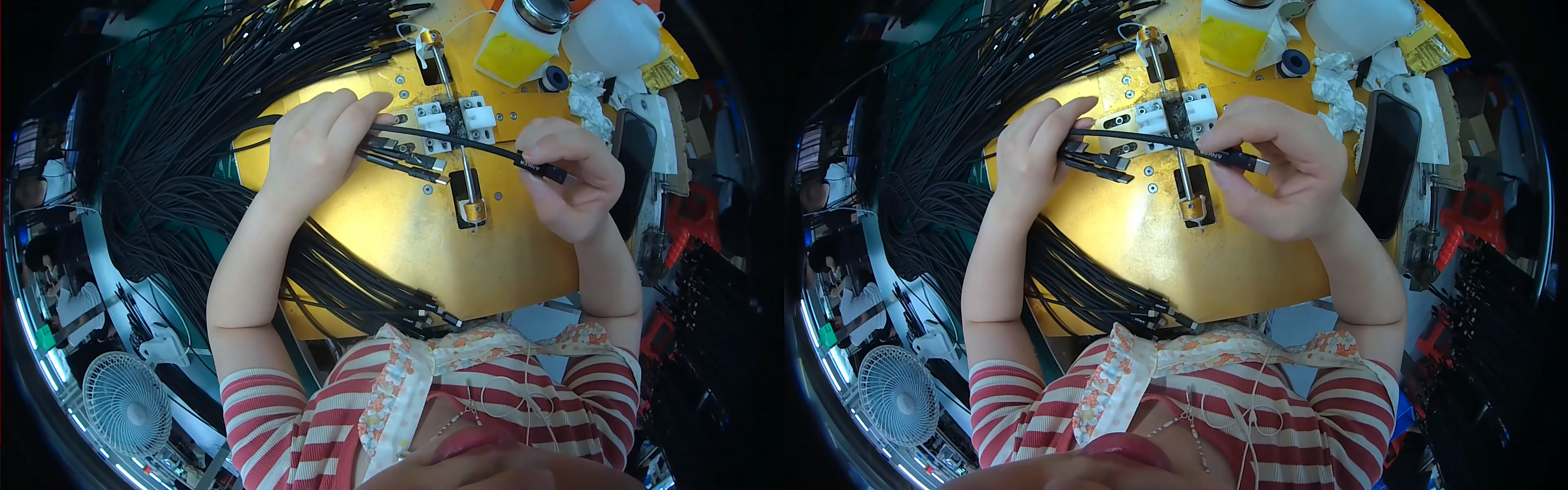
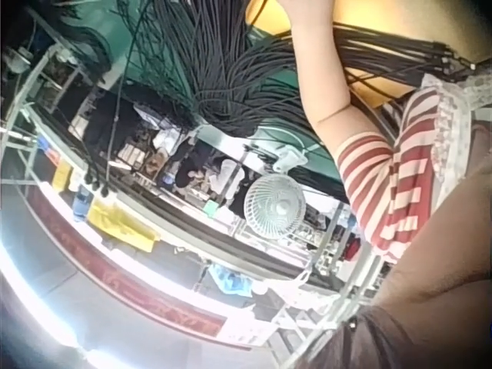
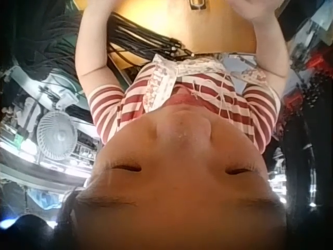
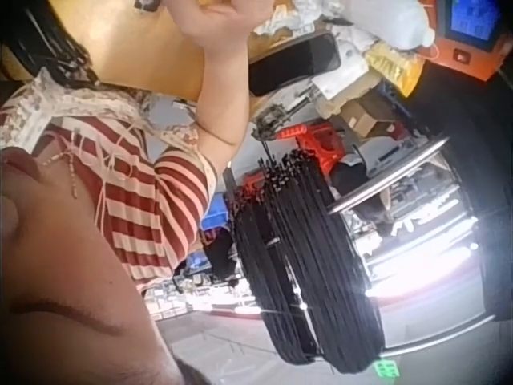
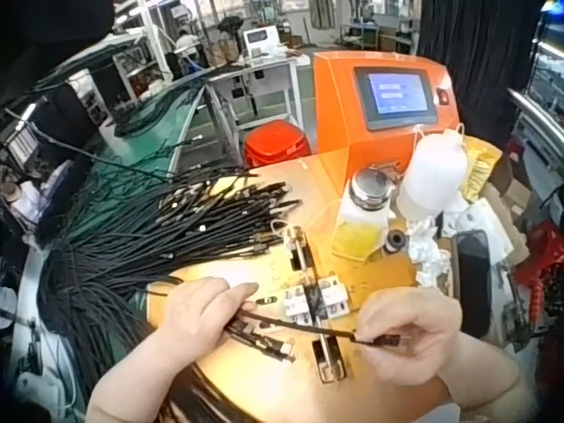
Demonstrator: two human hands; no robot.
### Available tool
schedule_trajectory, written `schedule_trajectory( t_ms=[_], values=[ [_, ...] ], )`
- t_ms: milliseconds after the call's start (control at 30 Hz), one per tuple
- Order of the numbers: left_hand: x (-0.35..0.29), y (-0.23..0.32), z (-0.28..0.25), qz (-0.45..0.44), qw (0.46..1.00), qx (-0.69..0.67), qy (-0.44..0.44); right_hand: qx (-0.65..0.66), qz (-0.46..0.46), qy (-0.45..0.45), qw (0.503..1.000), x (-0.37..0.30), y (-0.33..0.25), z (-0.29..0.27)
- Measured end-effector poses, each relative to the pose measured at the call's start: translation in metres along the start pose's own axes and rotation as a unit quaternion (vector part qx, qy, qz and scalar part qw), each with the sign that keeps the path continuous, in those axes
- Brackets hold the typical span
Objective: Assembling and inspecting small black cable bundles at a workbench.
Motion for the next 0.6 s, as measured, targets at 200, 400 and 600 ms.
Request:
schedule_trajectory(
  t_ms=[200, 400, 600],
  values=[
    [0.000, 0.026, 0.006, 0.030, 0.998, -0.045, -0.043, -0.180, 0.019, -0.042, 0.983, 0.007, 0.011, 0.015],
    [-0.006, 0.028, 0.006, 0.043, 0.994, -0.099, -0.021, -0.154, 0.076, -0.049, 0.984, 0.008, 0.020, 0.021],
    [-0.013, 0.028, 0.016, 0.034, 0.998, -0.026, -0.052, -0.200, 0.132, 0.023, 0.971, 0.007, 0.037, 0.005]
  ],
)
Point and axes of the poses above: each hand's wrist, its own x-axis towards the middle knuckle, its own z-axis out of the palm, y = z × x, the point moved 4 cm from there along x, towards the middle knuckle, and after that the axes turned 12 degrees about x, right-handed, at the moved point
